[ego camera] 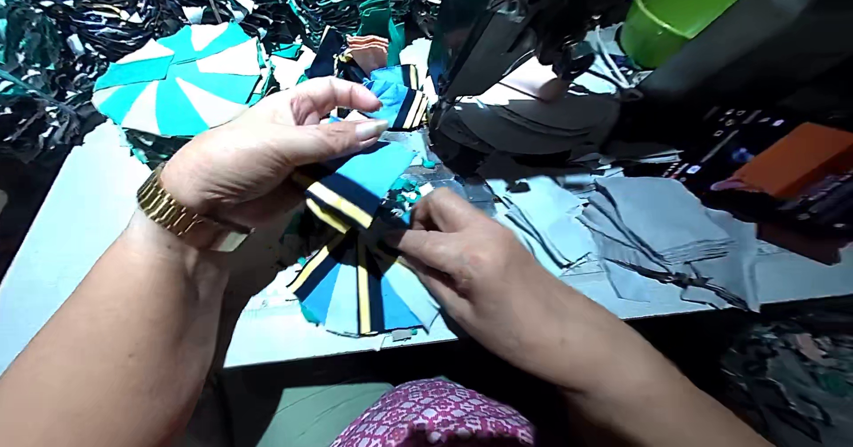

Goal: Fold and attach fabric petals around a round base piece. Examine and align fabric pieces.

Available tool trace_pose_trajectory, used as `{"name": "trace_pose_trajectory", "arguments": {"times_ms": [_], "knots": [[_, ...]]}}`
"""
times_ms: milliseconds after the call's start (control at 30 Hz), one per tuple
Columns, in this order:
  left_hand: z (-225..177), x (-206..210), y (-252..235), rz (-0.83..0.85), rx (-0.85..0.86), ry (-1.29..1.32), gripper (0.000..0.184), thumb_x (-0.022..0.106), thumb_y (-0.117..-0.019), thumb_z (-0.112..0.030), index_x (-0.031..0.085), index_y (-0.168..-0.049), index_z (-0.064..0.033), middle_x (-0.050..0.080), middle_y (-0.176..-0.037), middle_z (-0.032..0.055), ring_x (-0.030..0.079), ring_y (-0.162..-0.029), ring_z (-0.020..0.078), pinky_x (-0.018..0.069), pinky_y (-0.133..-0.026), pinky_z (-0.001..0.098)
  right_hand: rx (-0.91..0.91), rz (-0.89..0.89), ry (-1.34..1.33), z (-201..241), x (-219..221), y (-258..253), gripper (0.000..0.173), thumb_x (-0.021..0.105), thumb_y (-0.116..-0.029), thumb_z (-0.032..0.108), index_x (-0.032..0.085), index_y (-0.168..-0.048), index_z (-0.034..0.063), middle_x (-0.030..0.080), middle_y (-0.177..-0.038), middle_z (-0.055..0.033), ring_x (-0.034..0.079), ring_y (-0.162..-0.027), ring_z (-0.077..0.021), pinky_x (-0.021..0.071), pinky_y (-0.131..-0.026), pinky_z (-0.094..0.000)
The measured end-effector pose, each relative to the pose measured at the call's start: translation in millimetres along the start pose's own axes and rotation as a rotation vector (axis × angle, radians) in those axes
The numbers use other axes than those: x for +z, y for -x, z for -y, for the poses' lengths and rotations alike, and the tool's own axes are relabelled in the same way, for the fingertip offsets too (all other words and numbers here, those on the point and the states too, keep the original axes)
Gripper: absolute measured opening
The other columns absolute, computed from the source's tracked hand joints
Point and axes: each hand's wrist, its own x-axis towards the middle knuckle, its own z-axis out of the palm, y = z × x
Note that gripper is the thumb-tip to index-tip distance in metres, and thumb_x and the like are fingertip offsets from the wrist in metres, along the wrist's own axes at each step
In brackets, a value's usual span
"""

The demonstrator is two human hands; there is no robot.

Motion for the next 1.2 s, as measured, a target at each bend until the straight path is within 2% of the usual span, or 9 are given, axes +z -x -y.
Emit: {"name": "trace_pose_trajectory", "arguments": {"times_ms": [133,233,333,467,667,800,967,1067,1200], "knots": [[5.0,-4.9,-5.0,0.026,0.019,-0.118,0.024,0.052,-0.1038,-0.017,0.057,-0.127,-0.0223,0.070,-0.091,-0.0039,0.069,-0.075,0.0033,0.0598,-0.064,0.0200,0.039,0.054,0.020,0.3,1.4,-3.0,0.013,0.063,-0.0970,0.011,0.076,-0.098,0.0098,0.056,-0.101,-0.0067,0.058,-0.091,-0.0172,0.0530,-0.071,-0.0280],[-0.7,5.0,-4.7,-0.050,0.001,-0.192,0.026,0.043,-0.1041,-0.002,0.055,-0.122,-0.0170,0.066,-0.083,-0.0046,0.063,-0.062,0.0000,0.0535,-0.053,0.0146,0.060,0.072,0.072,7.4,1.3,-4.4,0.009,0.066,-0.0948,0.011,0.074,-0.093,0.0066,0.059,-0.102,-0.0094,0.061,-0.091,-0.0210,0.0552,-0.071,-0.0306],[-2.9,15.7,-3.8,-0.138,-0.034,-0.192,0.033,0.040,-0.1004,0.009,0.059,-0.118,-0.0117,0.065,-0.080,-0.0031,0.065,-0.067,0.0017,0.0560,-0.060,0.0158,0.099,0.074,0.135,19.9,4.1,-5.5,0.009,0.066,-0.0928,0.007,0.073,-0.092,0.0021,0.061,-0.105,-0.0149,0.064,-0.090,-0.0251,0.0575,-0.070,-0.0323],[-0.9,19.4,-4.8,-0.143,-0.047,-0.145,0.032,0.038,-0.1016,0.009,0.060,-0.113,-0.0117,0.068,-0.079,-0.0031,0.067,-0.068,0.0020,0.0570,-0.061,0.0158,0.132,0.029,0.185,25.7,12.3,-4.1,0.010,0.066,-0.0924,0.010,0.074,-0.092,0.0027,0.058,-0.101,-0.0122,0.062,-0.084,-0.0210,0.0546,-0.063,-0.0279],[4.2,8.3,-2.4,-0.079,-0.069,-0.120,0.039,0.038,-0.0994,0.004,0.056,-0.131,-0.0109,0.071,-0.087,0.0051,0.069,-0.067,0.0067,0.0586,-0.060,0.0191,0.204,0.035,-0.108,16.9,-6.4,-1.8,0.013,0.062,-0.0983,0.007,0.072,-0.106,0.0038,0.057,-0.099,-0.0066,0.060,-0.082,-0.0125,0.0550,-0.068,-0.0241],[-0.4,14.6,-1.6,-0.098,-0.058,-0.130,0.045,0.039,-0.0945,0.008,0.054,-0.130,-0.0146,0.072,-0.089,0.0010,0.071,-0.073,0.0055,0.0605,-0.064,0.0201,0.129,0.030,-0.085,8.2,-7.4,1.4,0.009,0.065,-0.0969,0.008,0.073,-0.099,0.0045,0.057,-0.099,-0.0059,0.059,-0.085,-0.0120,0.0535,-0.070,-0.0228],[7.4,0.4,-2.8,-0.028,-0.012,-0.090,0.040,0.051,-0.0969,-0.009,0.054,-0.136,-0.0184,0.072,-0.095,0.0026,0.072,-0.079,0.0081,0.0618,-0.068,0.0234,0.102,0.066,-0.087,0.7,-3.2,3.4,0.015,0.064,-0.0987,0.017,0.074,-0.101,0.0066,0.059,-0.109,-0.0071,0.061,-0.095,-0.0150,0.0561,-0.076,-0.0276],[7.6,-1.1,-3.2,-0.024,-0.028,0.003,0.042,0.053,-0.0965,-0.009,0.051,-0.138,-0.0145,0.072,-0.100,0.0077,0.073,-0.084,0.0128,0.0627,-0.073,0.0277,0.108,-0.086,-0.162,-7.1,-13.7,7.4,0.026,0.061,-0.0994,0.013,0.073,-0.121,0.0054,0.061,-0.107,-0.0056,0.061,-0.090,-0.0095,0.0549,-0.074,-0.0227],[8.4,-4.6,-5.0,-0.002,-0.023,0.029,0.042,0.052,-0.0974,-0.003,0.052,-0.138,-0.0136,0.072,-0.102,0.0076,0.073,-0.087,0.0123,0.0627,-0.075,0.0274,0.214,-0.298,-0.027,-23.5,-56.1,26.1,0.025,0.061,-0.0989,0.008,0.074,-0.120,0.0041,0.065,-0.107,-0.0049,0.064,-0.090,-0.0045,0.0571,-0.078,-0.0185]]}}
